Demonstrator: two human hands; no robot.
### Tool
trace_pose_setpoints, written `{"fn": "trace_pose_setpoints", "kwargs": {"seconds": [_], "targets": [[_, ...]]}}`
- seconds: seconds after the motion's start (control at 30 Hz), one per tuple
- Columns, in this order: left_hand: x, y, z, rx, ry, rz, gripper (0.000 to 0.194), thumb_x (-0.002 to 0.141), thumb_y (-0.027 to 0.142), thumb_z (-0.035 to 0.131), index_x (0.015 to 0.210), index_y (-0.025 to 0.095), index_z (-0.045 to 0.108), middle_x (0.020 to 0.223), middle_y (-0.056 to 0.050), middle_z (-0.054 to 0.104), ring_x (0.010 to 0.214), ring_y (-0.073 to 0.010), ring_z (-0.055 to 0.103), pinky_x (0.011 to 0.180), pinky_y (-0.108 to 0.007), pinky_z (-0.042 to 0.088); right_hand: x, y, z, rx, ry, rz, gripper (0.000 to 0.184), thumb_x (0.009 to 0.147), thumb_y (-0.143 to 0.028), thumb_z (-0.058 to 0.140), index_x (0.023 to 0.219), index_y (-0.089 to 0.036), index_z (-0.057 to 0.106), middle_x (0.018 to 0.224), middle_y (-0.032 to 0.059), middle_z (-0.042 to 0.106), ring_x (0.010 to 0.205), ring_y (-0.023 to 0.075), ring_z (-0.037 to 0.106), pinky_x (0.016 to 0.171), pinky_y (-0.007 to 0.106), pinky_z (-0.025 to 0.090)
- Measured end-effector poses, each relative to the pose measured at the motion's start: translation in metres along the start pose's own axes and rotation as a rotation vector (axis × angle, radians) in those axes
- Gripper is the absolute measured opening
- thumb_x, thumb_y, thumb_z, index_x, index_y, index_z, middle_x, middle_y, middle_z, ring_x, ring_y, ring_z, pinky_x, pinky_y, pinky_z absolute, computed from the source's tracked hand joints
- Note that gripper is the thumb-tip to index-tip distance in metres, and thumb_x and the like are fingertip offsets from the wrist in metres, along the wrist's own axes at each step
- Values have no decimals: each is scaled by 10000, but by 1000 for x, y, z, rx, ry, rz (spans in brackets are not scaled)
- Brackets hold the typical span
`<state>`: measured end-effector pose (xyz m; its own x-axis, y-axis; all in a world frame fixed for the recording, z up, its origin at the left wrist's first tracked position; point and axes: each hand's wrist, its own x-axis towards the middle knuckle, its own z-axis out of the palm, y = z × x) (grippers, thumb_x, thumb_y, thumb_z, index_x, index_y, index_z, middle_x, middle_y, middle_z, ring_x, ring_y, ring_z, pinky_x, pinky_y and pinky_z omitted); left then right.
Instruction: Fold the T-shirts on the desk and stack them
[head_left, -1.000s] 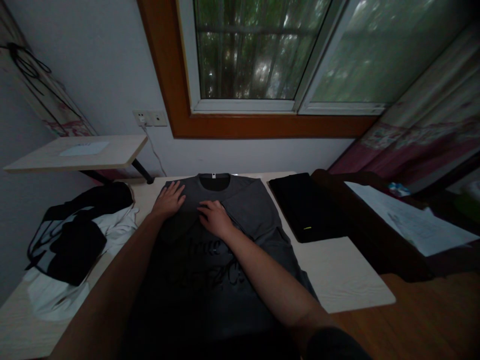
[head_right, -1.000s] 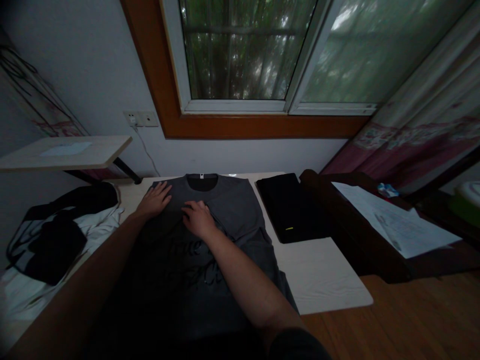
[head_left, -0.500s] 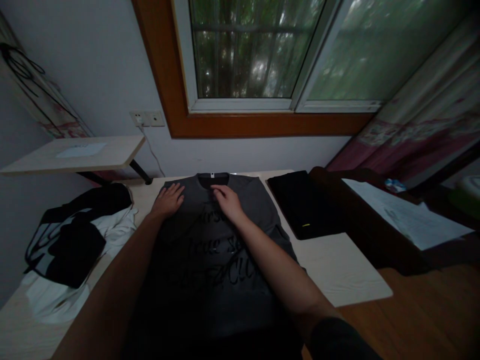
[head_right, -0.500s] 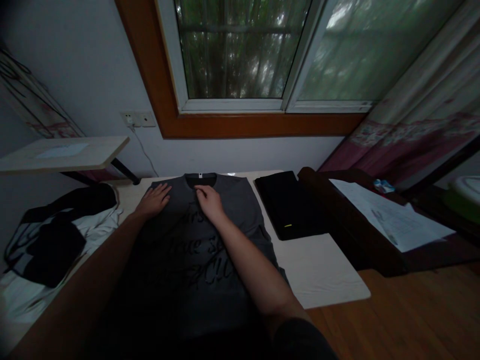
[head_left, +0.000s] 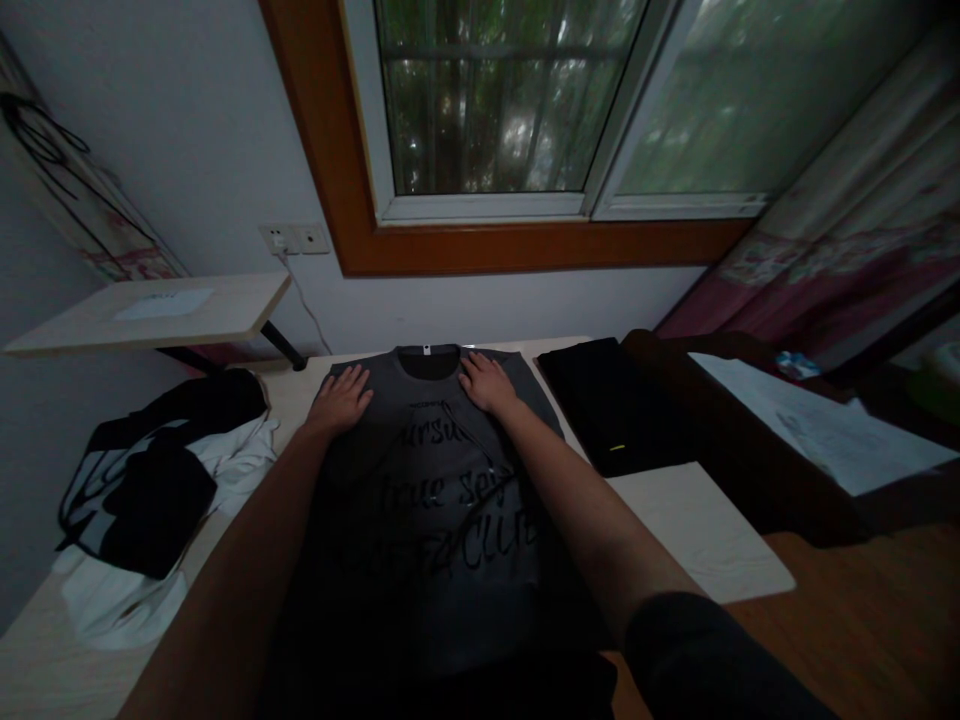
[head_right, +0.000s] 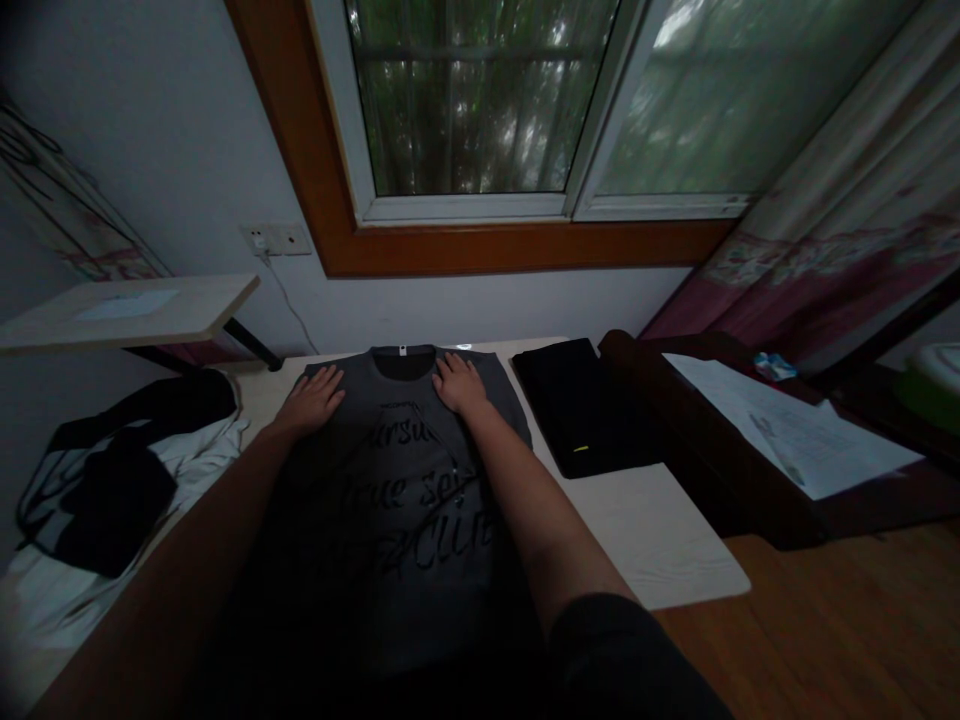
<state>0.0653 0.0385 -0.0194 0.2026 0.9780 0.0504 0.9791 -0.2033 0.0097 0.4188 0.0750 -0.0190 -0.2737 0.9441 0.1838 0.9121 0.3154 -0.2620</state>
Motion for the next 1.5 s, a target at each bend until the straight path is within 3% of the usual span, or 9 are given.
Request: {"fn": "trace_pose_setpoints", "kwargs": {"seconds": [0.27,0.47,0.57,0.7,0.93,1.03,1.23,1.37,1.5], "targets": [[1,0,-2,0,-18,-10,647,1048,493,228,1627,211,291,1713,-72,225,1587,-245,191,1272,-489,178,11,15,-3,-27,-44,60,581,1076,-480,329,1563,-180,436,1681,119,300,1562,258,254,1267,501,184],[-1,0,-1,-15,18,-8,635,1045,483,255,1617,214,318,1702,-74,266,1583,-251,208,1274,-497,178,0,19,-7,5,108,7,512,1073,-387,349,1454,-128,572,1590,148,462,1479,254,408,1253,434,254],[-3,0,-1,-35,61,-1,641,1041,469,278,1611,179,325,1687,-85,309,1573,-257,239,1275,-482,194,-12,21,-12,47,185,0,467,1051,-306,368,1381,-111,634,1507,141,556,1398,238,492,1223,368,324],[-6,-1,-2,-71,151,14,620,1029,418,328,1578,135,382,1655,-98,381,1548,-259,300,1267,-433,247,-36,26,-19,82,221,-31,445,1027,-275,399,1368,-124,642,1488,128,570,1378,234,505,1212,361,356],[-22,5,-9,-96,308,-43,445,986,302,408,1340,173,645,1428,-124,599,1325,-266,557,1159,-382,416,-86,27,-26,-4,83,-78,476,1034,-355,451,1428,-137,605,1571,141,485,1471,288,419,1255,453,295],[-31,12,-8,-80,297,-63,416,979,282,422,1291,153,666,1336,-144,646,1264,-278,598,1124,-397,448,-109,20,-31,-42,10,-123,528,1042,-427,449,1493,-168,541,1615,116,432,1521,322,336,1254,528,279],[-70,47,0,-4,197,3,528,1026,412,407,1474,163,532,1586,-151,473,1477,-403,389,1166,-620,353,-142,3,-39,-81,-39,-225,575,1050,-516,420,1532,-212,498,1656,92,365,1546,330,281,1253,563,263],[-103,64,-5,-51,160,131,532,1037,425,390,1505,194,488,1618,-116,438,1506,-349,364,1203,-573,330,-150,-1,-42,-81,-45,-253,567,1051,-533,412,1521,-232,515,1651,83,377,1535,330,307,1243,569,289],[-127,54,-17,-80,247,110,492,1022,388,411,1440,168,547,1484,-138,567,1345,-295,544,1159,-466,413,-154,3,-48,-84,44,-208,489,1068,-442,398,1447,-210,600,1591,90,472,1491,319,376,1228,534,341]]}}
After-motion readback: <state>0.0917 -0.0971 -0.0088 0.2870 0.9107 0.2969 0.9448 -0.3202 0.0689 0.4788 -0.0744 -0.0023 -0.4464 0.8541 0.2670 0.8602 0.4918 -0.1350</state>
